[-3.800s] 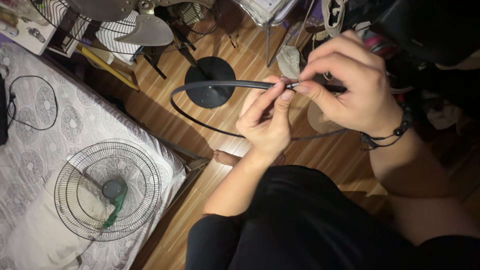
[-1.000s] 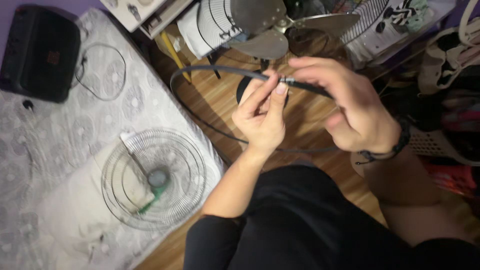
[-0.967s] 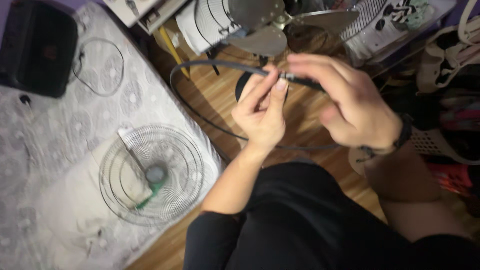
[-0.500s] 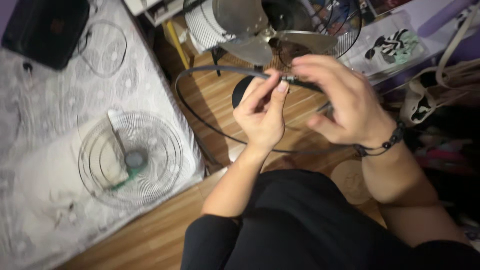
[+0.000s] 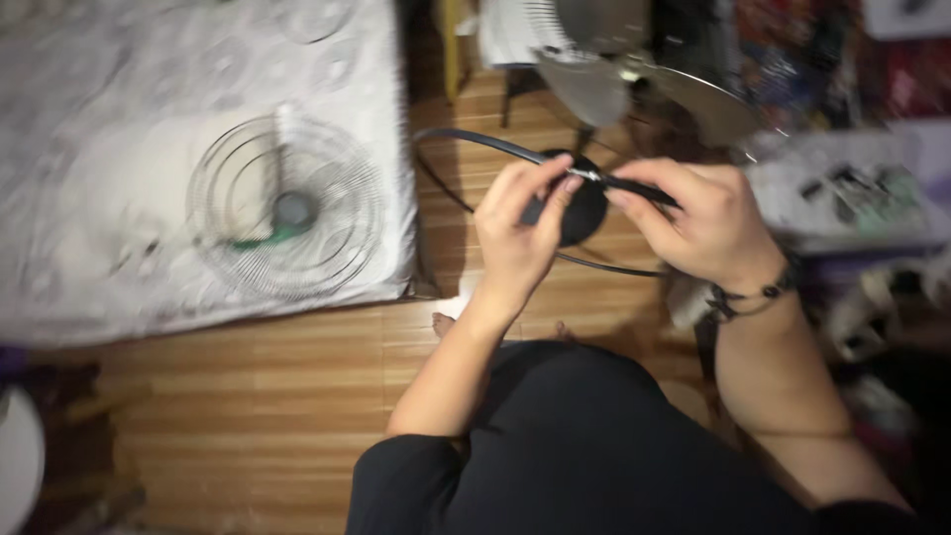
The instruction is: The person attaches a circular metal ring to the front grill of a standing fan. They align the ring with the grill and secure it by fastening a small connector or clip at the top of the fan.
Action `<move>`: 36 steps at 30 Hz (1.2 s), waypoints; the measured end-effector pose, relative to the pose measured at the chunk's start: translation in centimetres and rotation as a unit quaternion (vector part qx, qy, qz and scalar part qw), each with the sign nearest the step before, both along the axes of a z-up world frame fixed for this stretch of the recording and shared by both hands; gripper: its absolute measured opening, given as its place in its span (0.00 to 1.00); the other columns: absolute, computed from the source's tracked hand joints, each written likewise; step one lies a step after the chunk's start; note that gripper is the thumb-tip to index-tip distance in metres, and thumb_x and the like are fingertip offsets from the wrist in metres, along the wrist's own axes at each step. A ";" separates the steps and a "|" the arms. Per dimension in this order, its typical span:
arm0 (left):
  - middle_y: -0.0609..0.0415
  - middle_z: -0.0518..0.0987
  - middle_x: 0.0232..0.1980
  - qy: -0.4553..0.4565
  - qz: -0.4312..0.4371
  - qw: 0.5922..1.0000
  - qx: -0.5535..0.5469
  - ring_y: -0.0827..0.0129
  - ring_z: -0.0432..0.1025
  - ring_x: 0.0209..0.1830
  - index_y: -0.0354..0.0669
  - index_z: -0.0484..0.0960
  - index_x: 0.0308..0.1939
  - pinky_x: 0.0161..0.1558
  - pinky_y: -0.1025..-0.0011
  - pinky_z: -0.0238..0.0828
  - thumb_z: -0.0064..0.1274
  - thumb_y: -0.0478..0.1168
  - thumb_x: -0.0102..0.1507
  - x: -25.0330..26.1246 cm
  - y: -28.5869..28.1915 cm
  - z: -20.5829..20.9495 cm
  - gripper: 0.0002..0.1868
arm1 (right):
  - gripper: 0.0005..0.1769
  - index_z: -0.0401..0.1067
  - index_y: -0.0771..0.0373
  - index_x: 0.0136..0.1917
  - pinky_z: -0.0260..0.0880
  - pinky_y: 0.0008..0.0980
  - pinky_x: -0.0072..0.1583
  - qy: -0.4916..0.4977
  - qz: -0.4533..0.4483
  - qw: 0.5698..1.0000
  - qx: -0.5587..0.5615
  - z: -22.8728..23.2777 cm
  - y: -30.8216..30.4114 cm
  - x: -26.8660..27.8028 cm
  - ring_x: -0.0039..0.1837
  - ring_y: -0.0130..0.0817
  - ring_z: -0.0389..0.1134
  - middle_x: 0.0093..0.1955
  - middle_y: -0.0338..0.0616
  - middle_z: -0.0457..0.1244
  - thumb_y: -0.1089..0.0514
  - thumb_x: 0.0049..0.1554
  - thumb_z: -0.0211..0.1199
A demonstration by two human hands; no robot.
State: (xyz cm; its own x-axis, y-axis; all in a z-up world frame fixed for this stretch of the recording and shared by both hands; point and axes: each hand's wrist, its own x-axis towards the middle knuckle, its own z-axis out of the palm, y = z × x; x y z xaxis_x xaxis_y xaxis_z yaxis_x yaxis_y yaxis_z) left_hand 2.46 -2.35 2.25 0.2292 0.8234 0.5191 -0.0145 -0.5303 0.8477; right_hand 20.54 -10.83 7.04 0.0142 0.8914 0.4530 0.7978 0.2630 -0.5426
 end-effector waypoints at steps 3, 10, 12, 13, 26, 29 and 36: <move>0.51 0.74 0.43 0.087 0.100 0.989 0.062 0.64 0.72 0.43 0.45 0.86 0.50 0.46 0.71 0.72 0.64 0.32 0.61 -3.7 0.3 0.8 0.13 | 0.13 0.77 0.65 0.56 0.71 0.29 0.45 -0.027 0.085 0.996 -0.003 -0.3 2.4 -1.4 0.44 0.37 0.73 0.48 0.48 0.71 0.58 0.61 0.73; 0.49 0.79 0.48 0.163 0.039 0.980 0.105 0.56 0.75 0.49 0.42 0.81 0.49 0.50 0.62 0.71 0.61 0.44 0.64 -12.8 1.4 2.0 0.13 | 0.15 0.79 0.65 0.53 0.69 0.26 0.42 -0.042 0.232 0.970 -0.058 -0.8 8.3 -5.8 0.40 0.33 0.72 0.46 0.47 0.71 0.55 0.56 0.76; 0.53 0.81 0.40 0.203 0.035 0.977 0.044 0.57 0.77 0.39 0.44 0.84 0.48 0.43 0.63 0.73 0.61 0.44 0.67 -14.4 1.8 1.1 0.10 | 0.15 0.79 0.65 0.53 0.69 0.24 0.40 -0.025 0.257 0.963 -0.080 -1.2 10.3 -7.9 0.39 0.31 0.72 0.46 0.47 0.71 0.55 0.56 0.75; 0.53 0.81 0.40 0.198 0.058 0.978 0.041 0.57 0.77 0.39 0.45 0.83 0.47 0.43 0.64 0.73 0.59 0.44 0.68 -15.5 1.9 0.6 0.09 | 0.15 0.79 0.65 0.52 0.68 0.24 0.40 -0.026 0.262 0.960 -0.098 -1.4 11.3 -8.9 0.37 0.31 0.71 0.46 0.47 0.71 0.55 0.56 0.75; 0.47 0.83 0.44 0.280 0.338 0.891 -0.119 0.51 0.78 0.41 0.41 0.84 0.47 0.42 0.61 0.76 0.53 0.40 0.69 -30.9 1.6 -5.7 0.08 | 0.10 0.78 0.67 0.52 0.70 0.28 0.50 0.115 0.341 0.913 -0.190 -18.5 27.3 -23.6 0.46 0.30 0.72 0.44 0.46 0.71 0.57 0.65 0.67; 0.44 0.83 0.44 0.294 0.427 0.839 -0.167 0.48 0.78 0.41 0.40 0.85 0.45 0.43 0.60 0.76 0.52 0.40 0.70 -35.3 0.8 -7.6 0.08 | 0.15 0.75 0.68 0.57 0.70 0.31 0.54 0.185 0.282 0.914 -0.225 -29.3 31.5 -26.2 0.51 0.34 0.71 0.49 0.50 0.70 0.55 0.62 0.69; 0.38 0.82 0.39 0.306 0.564 0.716 -0.274 0.46 0.78 0.39 0.37 0.84 0.44 0.41 0.58 0.73 0.49 0.42 0.72 -44.4 -1.3 -9.4 0.12 | 0.44 0.61 0.77 0.69 0.64 0.41 0.65 0.203 -0.096 0.942 -0.251 -45.9 36.1 -30.8 0.64 0.49 0.65 0.64 0.64 0.63 0.52 0.49 0.76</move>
State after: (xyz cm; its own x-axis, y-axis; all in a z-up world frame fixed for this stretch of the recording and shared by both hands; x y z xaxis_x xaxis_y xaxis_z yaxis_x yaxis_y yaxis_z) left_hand -41.92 -3.61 -7.16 -0.6964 0.7051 0.1336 0.6239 0.5030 0.5981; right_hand -10.27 25.22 -38.82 0.2787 0.9549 -0.1027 0.5051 -0.2367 -0.8300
